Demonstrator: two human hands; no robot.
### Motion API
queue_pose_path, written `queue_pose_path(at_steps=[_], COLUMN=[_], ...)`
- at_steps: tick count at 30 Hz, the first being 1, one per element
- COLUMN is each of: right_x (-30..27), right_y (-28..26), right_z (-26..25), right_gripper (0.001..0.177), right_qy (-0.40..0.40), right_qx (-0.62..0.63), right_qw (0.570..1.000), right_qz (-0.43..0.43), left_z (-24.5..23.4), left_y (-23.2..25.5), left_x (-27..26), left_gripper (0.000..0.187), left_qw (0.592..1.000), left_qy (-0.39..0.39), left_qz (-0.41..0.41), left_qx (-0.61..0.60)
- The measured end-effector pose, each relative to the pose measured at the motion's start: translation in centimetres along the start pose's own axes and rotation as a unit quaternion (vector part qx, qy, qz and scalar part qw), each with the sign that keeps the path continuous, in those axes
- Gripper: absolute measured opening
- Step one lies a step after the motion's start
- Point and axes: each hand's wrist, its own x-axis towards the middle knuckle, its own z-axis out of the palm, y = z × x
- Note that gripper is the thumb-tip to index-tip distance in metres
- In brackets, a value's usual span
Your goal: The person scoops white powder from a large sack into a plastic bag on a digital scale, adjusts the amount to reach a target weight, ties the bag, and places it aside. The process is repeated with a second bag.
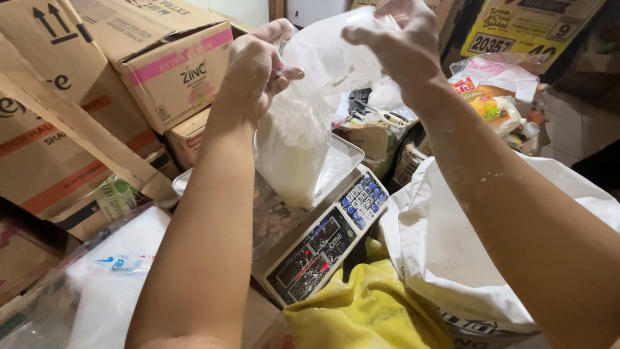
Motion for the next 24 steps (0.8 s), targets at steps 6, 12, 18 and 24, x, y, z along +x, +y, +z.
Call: queue_pose_path(at_steps=[6,12,18,24], right_x=[-2.2,-4.6,-5.5,-6.0], right_y=[2.5,5.8,7.4,7.3], right_z=[-2.3,-1.4,-0.6,-0.4], right_gripper=[0.064,0.076,0.087,0.088], right_qy=[0.017,0.001,-0.014,-0.019], right_qx=[0.164,0.237,0.277,0.278], right_qw=[0.932,0.882,0.860,0.858], right_qz=[0.323,0.407,0.428,0.431], left_z=[-1.5,-4.2,-2.9,-1.9], left_y=[-0.3,-1.4,-1.4,-2.6], left_x=[-1.6,-3.0,-3.5,-5.1], left_gripper=[0.078,0.064,0.047,0.058], left_qw=[0.997,0.992,0.961,0.927], left_qy=[0.077,0.109,0.123,0.186], left_qz=[-0.018,0.050,0.088,0.172], left_qx=[0.003,0.031,0.230,0.275])
